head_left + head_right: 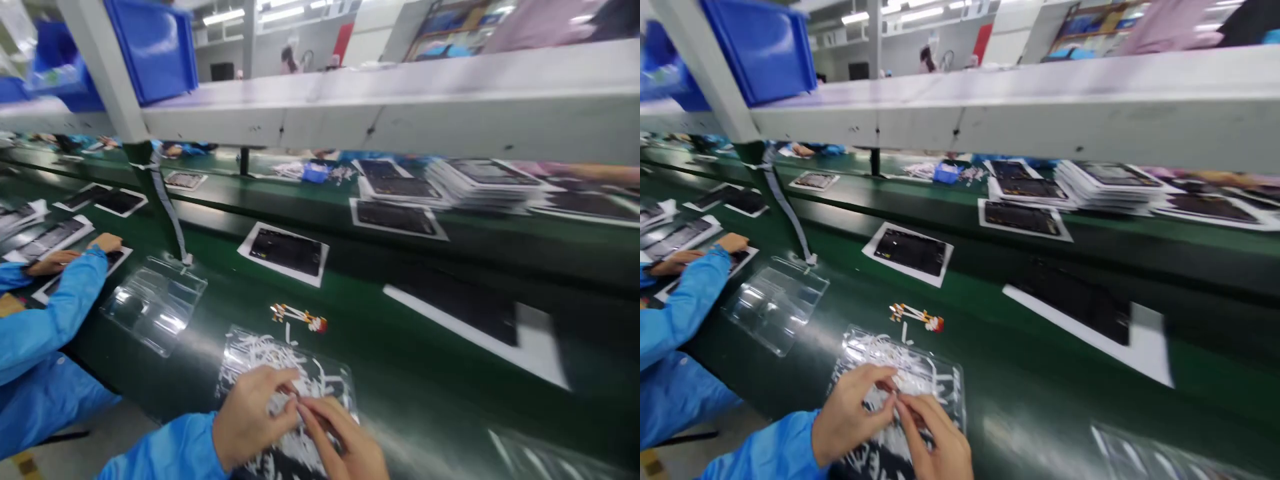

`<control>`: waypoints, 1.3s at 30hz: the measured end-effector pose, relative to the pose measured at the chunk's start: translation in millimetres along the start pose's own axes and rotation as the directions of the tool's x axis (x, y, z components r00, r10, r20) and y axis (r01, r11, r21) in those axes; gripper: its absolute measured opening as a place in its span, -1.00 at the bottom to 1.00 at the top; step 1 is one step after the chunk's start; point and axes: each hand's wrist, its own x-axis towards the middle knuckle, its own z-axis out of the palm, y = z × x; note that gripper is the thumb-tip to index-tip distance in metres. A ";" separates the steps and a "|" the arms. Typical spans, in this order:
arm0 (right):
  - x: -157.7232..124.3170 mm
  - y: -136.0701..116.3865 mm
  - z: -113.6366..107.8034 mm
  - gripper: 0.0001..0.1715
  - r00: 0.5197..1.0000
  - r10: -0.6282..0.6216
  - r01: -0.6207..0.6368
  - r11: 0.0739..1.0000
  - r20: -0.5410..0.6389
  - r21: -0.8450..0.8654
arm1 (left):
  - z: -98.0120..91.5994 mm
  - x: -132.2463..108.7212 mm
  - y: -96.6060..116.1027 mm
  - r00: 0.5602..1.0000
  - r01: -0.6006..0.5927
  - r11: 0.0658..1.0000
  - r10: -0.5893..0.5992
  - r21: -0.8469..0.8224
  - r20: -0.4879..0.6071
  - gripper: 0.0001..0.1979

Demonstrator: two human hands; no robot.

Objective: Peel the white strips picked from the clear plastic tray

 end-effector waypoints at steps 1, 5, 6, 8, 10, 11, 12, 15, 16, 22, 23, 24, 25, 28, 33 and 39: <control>-1.6 -5.7 1.3 -0.82 1.000 0.011 -0.011 1.000 -0.007 -0.001 | -1.8 -1.0 0.7 1.000 -0.001 1.000 0.001 0.008 0.018 -0.54; -7.1 -18.2 5.6 -0.78 0.997 0.079 -0.079 0.997 0.003 0.013 | -3.8 -2.5 -1.0 0.998 -0.035 0.999 0.032 0.039 0.060 -0.63; -8.3 -18.6 5.0 -0.77 0.995 0.101 -0.102 0.995 0.019 0.021 | -4.1 -2.1 -1.4 0.997 -0.031 0.999 0.029 0.035 0.067 -0.64; -10.1 -17.3 2.1 -0.76 0.985 0.165 -0.169 0.983 0.055 0.076 | -5.7 0.0 -1.0 0.995 0.014 1.000 -0.011 -0.028 0.098 -0.64; -11.0 -14.4 -1.4 -0.72 0.965 0.244 -0.257 0.951 0.096 0.173 | -8.4 3.2 1.1 0.985 0.081 0.987 -0.059 -0.136 0.161 -0.63; -11.2 -12.9 -2.6 -0.69 0.954 0.279 -0.297 0.930 0.110 0.216 | -9.7 4.8 2.6 0.978 0.111 0.977 -0.076 -0.179 0.194 -0.60; -11.3 -11.6 -3.2 -0.68 0.945 0.307 -0.326 0.912 0.113 0.251 | -10.6 6.0 4.1 0.971 0.132 0.970 -0.085 -0.205 0.222 -0.58; -12.1 -10.6 -2.1 -0.67 0.940 0.336 -0.339 0.899 0.058 0.279 | -10.5 7.2 6.9 0.967 0.158 0.968 -0.111 -0.195 0.231 -0.52; -12.6 -11.2 -1.2 -0.68 0.941 0.336 -0.334 0.901 0.039 0.277 | -9.7 6.7 6.9 0.970 0.159 0.971 -0.119 -0.180 0.213 -0.52; -14.4 -17.1 1.6 -0.77 0.951 0.309 -0.307 0.928 0.028 0.211 | -7.5 2.5 2.4 0.986 0.107 0.988 -0.090 -0.115 0.141 -0.57; -14.3 -17.7 1.9 -0.79 0.953 0.301 -0.301 0.933 0.031 0.196 | -7.7 2.2 2.1 0.989 0.089 0.991 -0.075 -0.104 0.131 -0.57; -14.2 -18.2 2.2 -0.80 0.955 0.294 -0.296 0.938 0.034 0.181 | -7.8 1.8 1.9 0.991 0.068 0.994 -0.057 -0.089 0.121 -0.57; -14.1 -18.7 2.7 -0.81 0.956 0.290 -0.292 0.942 0.036 0.167 | -7.8 1.2 1.9 0.993 0.048 0.996 -0.040 -0.071 0.113 -0.57; -14.0 -20.4 4.1 -0.82 0.959 0.280 -0.284 0.948 0.045 0.145 | -6.8 -2.0 1.2 0.992 0.023 1.000 -0.021 -0.021 0.122 -0.58; -13.5 -21.0 3.2 -0.76 0.945 0.314 -0.327 0.923 0.096 0.203 | -6.3 -6.2 -2.1 0.967 0.172 0.976 -0.142 -0.131 0.212 -0.69; -9.3 -14.8 -6.3 -0.60 0.883 0.424 -0.469 0.797 0.202 0.380 | -16.7 5.9 -16.1 0.872 0.474 0.798 -0.364 -0.373 0.327 -0.67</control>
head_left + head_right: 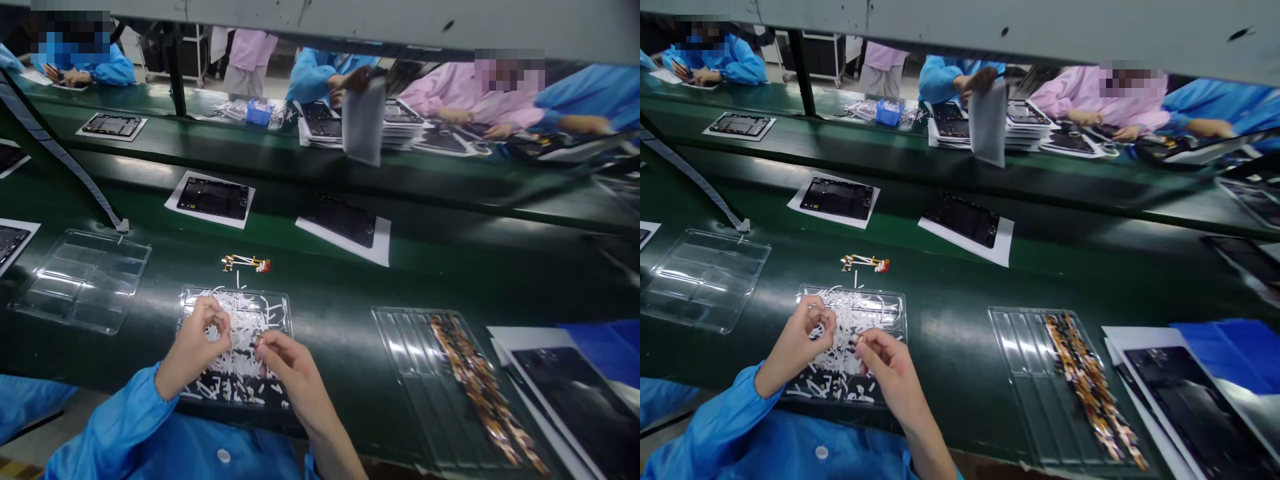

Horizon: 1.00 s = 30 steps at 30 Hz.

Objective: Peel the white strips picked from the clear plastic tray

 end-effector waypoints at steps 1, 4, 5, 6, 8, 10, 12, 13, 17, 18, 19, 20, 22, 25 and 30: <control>0.4 -0.9 -1.3 -0.61 1.000 0.004 -0.004 1.000 -0.011 -0.004 | -2.3 1.5 0.5 1.000 0.009 1.000 -0.009 0.010 -0.008 -0.68; 1.2 -4.4 -1.1 -0.65 1.000 0.007 -0.007 0.999 -0.007 -0.052 | -2.8 1.8 4.4 0.998 -0.010 1.000 0.010 0.010 0.059 -0.60; 1.6 -5.4 -0.2 -0.66 1.000 0.009 -0.009 0.998 0.003 -0.070 | -1.2 1.1 5.8 0.997 -0.017 1.000 0.017 0.001 0.075 -0.56; 2.2 -6.1 0.8 -0.67 1.000 0.015 -0.014 0.997 0.010 -0.078 | 0.9 0.4 6.9 0.997 -0.022 1.000 0.023 -0.009 0.072 -0.53; 3.9 -6.4 1.7 -0.68 0.999 0.034 -0.033 0.997 0.014 -0.063 | 4.9 -0.2 7.3 0.999 -0.023 0.999 0.023 -0.026 0.025 -0.55; 6.0 -5.5 -0.1 -0.69 0.998 0.055 -0.055 0.998 0.005 -0.026 | 7.3 -0.4 6.2 1.000 -0.015 1.000 0.015 -0.026 -0.004 -0.58; 7.6 -3.8 -3.8 -0.69 0.998 0.059 -0.059 0.998 -0.005 -0.005 | 8.5 -2.0 5.5 0.998 -0.034 0.999 0.035 0.031 -0.056 -0.65; 8.1 -2.9 -5.7 -0.68 0.998 0.058 -0.058 0.998 -0.012 0.001 | 9.0 -3.5 5.8 0.993 -0.067 0.994 0.076 0.091 -0.095 -0.69; 7.9 -0.4 -8.2 -0.64 0.998 0.050 -0.049 0.998 -0.032 0.028 | 13.5 -11.9 11.0 0.906 -0.368 0.835 0.420 0.409 -0.043 -0.80; 7.5 -0.3 -7.2 -0.63 0.998 0.049 -0.048 0.998 -0.030 0.034 | 14.9 -13.3 12.2 0.882 -0.427 0.782 0.472 0.455 0.016 -0.78; 7.2 -0.5 -5.8 -0.62 0.999 0.047 -0.046 0.998 -0.027 0.038 | 16.2 -14.0 12.9 0.865 -0.460 0.742 0.499 0.487 0.057 -0.75; 6.8 -1.0 -4.2 -0.62 0.999 0.045 -0.044 0.998 -0.023 0.042 | 17.1 -14.3 13.2 0.858 -0.471 0.718 0.508 0.512 0.077 -0.72; 6.0 -2.4 -1.1 -0.62 0.999 0.042 -0.041 0.998 -0.013 0.044 | 17.7 -13.8 12.5 0.858 -0.468 0.698 0.505 0.542 0.092 -0.70; 4.5 -4.4 2.5 -0.65 0.999 0.039 -0.038 0.998 -0.009 0.045 | 17.0 -13.1 11.1 0.856 -0.468 0.671 0.505 0.576 0.108 -0.68; 2.8 -4.4 6.0 -0.67 0.999 0.034 -0.034 0.999 -0.008 0.036 | 18.3 -14.2 11.1 0.853 -0.466 0.637 0.508 0.614 0.121 -0.70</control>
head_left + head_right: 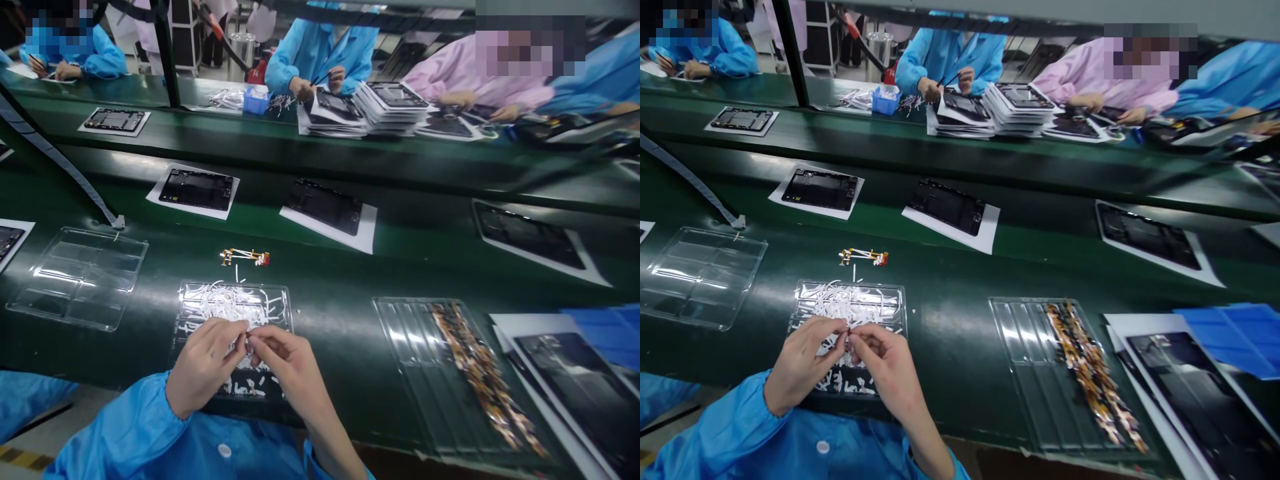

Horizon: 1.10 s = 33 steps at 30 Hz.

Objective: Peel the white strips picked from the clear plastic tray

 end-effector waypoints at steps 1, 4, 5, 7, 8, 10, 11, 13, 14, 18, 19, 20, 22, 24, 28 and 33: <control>-0.3 0.2 0.1 -0.68 1.000 0.000 0.000 1.000 0.004 -0.001 | 0.5 -0.5 -0.6 1.000 0.008 1.000 -0.008 -0.015 0.001 -0.74; -2.0 -0.1 -2.8 -0.71 1.000 -0.023 0.023 0.997 0.009 -0.075 | 0.8 -2.6 -8.1 0.994 0.108 0.990 -0.107 -0.086 0.018 -0.83; -2.8 -0.5 -4.8 -0.73 0.999 -0.039 0.040 0.991 0.008 -0.128 | -0.2 -3.2 -12.1 0.986 0.165 0.982 -0.163 -0.096 0.028 -0.84; -4.0 -1.5 -9.3 -0.74 0.997 -0.072 0.072 0.969 0.011 -0.235 | -3.8 -3.5 -20.2 0.956 0.293 0.947 -0.286 -0.134 0.068 -0.81; -4.3 -2.0 -11.3 -0.74 0.997 -0.081 0.082 0.959 0.017 -0.270 | -6.1 -2.8 -23.1 0.935 0.353 0.916 -0.340 -0.189 0.100 -0.76; -3.8 -2.8 -13.3 -0.74 0.996 -0.076 0.085 0.955 0.041 -0.284 | -10.7 0.2 -25.2 0.898 0.440 0.825 -0.397 -0.354 0.191 -0.64; -3.2 -3.1 -13.2 -0.74 0.996 -0.071 0.084 0.957 0.058 -0.276 | -12.6 2.4 -24.2 0.880 0.475 0.766 -0.407 -0.434 0.245 -0.59; -1.6 -3.6 -11.5 -0.75 0.994 -0.065 0.086 0.964 0.092 -0.253 | -15.6 7.3 -20.0 0.852 0.523 0.677 -0.424 -0.517 0.307 -0.60; -0.9 -3.8 -10.6 -0.75 0.992 -0.065 0.089 0.966 0.103 -0.244 | -17.1 9.7 -17.9 0.840 0.542 0.658 -0.441 -0.523 0.315 -0.64; 0.4 -2.4 -10.9 -0.83 0.991 -0.054 0.085 0.960 0.120 -0.266 | -26.2 15.3 -17.8 0.830 0.543 0.647 -0.511 -0.535 0.225 -0.83; 0.5 -1.3 -12.1 -0.84 0.991 -0.046 0.079 0.959 0.122 -0.274 | -28.9 15.6 -19.8 0.836 0.525 0.650 -0.516 -0.549 0.188 -0.86; 0.7 0.0 -13.3 -0.85 0.991 -0.041 0.075 0.958 0.124 -0.276 | -31.3 15.5 -21.9 0.842 0.504 0.655 -0.518 -0.563 0.151 -0.87; 1.1 2.8 -15.4 -0.84 0.991 -0.039 0.072 0.961 0.126 -0.268 | -34.1 14.6 -24.5 0.855 0.466 0.697 -0.513 -0.545 0.074 -0.87; 1.6 5.0 -16.2 -0.81 0.991 -0.045 0.076 0.963 0.123 -0.260 | -33.2 12.8 -22.8 0.877 0.424 0.802 -0.479 -0.420 -0.031 -0.85; 0.4 6.0 -15.2 -0.81 0.990 -0.087 0.113 0.959 0.112 -0.258 | -23.4 8.0 -8.4 0.957 0.280 0.940 -0.288 -0.196 -0.015 -0.86; -2.6 2.8 -11.9 -0.80 0.980 -0.155 0.184 0.941 0.122 -0.282 | -14.7 6.4 5.2 0.972 0.227 0.944 -0.204 -0.238 0.117 -0.86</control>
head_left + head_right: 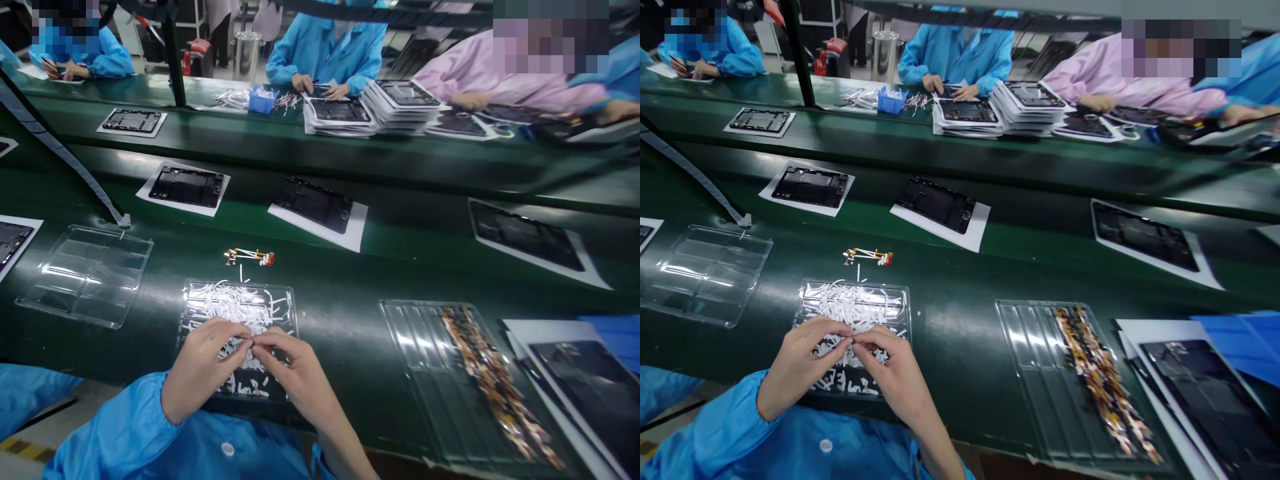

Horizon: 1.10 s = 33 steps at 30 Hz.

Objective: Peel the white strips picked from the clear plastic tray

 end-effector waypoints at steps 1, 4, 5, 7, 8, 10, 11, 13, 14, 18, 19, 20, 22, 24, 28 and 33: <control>0.0 -1.1 0.9 -0.80 1.000 -0.009 0.008 1.000 -0.002 -0.016 | 0.7 0.1 0.7 1.000 -0.003 1.000 0.003 0.007 0.003 -0.85; -0.8 -4.3 2.7 -0.80 0.999 -0.033 0.033 0.997 0.001 -0.063 | 2.4 -0.3 -2.3 1.000 -0.014 0.999 0.013 0.048 0.016 -0.85; -1.9 -5.4 1.7 -0.80 0.999 -0.036 0.035 0.997 -0.001 -0.075 | 3.2 -0.9 -5.7 1.000 -0.014 0.998 0.013 0.068 0.021 -0.86; -6.1 -8.0 -4.6 -0.80 0.999 -0.027 0.024 0.995 -0.023 -0.101 | 4.6 -2.6 -16.3 1.000 -0.001 0.992 -0.003 0.129 0.027 -0.88; -9.1 -9.7 -10.1 -0.79 0.999 -0.021 0.016 0.994 -0.038 -0.112 | 4.9 -3.6 -23.1 0.999 0.011 0.986 -0.016 0.165 0.029 -0.88; -16.0 -13.7 -24.1 -0.77 0.999 -0.019 0.013 0.992 -0.049 -0.124 | 3.7 -5.1 -36.5 0.998 0.035 0.974 -0.045 0.224 0.038 -0.86; -19.1 -15.9 -31.2 -0.75 0.999 -0.024 0.019 0.992 -0.039 -0.127 | 2.0 -5.5 -41.5 0.998 0.043 0.969 -0.054 0.241 0.042 -0.84; -23.0 -19.5 -42.2 -0.73 1.000 -0.030 0.030 0.989 0.005 -0.146 | -2.9 -4.8 -44.5 0.997 0.046 0.971 -0.060 0.233 0.051 -0.76; -23.3 -20.6 -44.8 -0.70 0.999 -0.030 0.034 0.985 0.023 -0.168 | -5.8 -3.5 -41.8 0.996 0.048 0.978 -0.061 0.203 0.061 -0.73; -14.8 -18.4 -36.5 -0.33 0.995 -0.042 0.065 0.961 0.089 -0.269 | -13.4 7.6 -11.3 0.976 0.114 0.991 -0.100 -0.065 0.192 -0.70; -11.8 -17.2 -32.1 -0.22 0.991 -0.051 0.085 0.953 0.122 -0.290 | -13.6 11.3 -3.1 0.965 0.147 0.982 -0.116 -0.122 0.235 -0.73; -9.1 -16.1 -28.0 -0.15 0.986 -0.061 0.107 0.945 0.155 -0.311 | -13.2 14.7 3.5 0.953 0.185 0.969 -0.137 -0.162 0.270 -0.79; -5.5 -15.5 -22.6 -0.14 0.979 -0.093 0.153 0.926 0.183 -0.345 | -11.3 19.6 10.6 0.934 0.266 0.943 -0.201 -0.200 0.296 -0.94; -4.3 -17.2 -21.4 -0.29 0.978 -0.153 0.197 0.909 0.145 -0.367 | -9.0 20.6 10.3 0.923 0.339 0.914 -0.277 -0.223 0.266 -0.93; -5.0 -22.5 -23.7 -0.56 0.964 -0.255 0.264 0.888 0.074 -0.377 | -5.2 14.5 2.8 0.923 0.384 0.853 -0.342 -0.353 0.176 -0.96; -1.1 -23.1 -19.0 -0.68 0.942 -0.335 0.318 0.864 0.025 -0.390 | -0.9 10.7 2.3 0.941 0.340 0.866 -0.310 -0.367 0.138 -0.83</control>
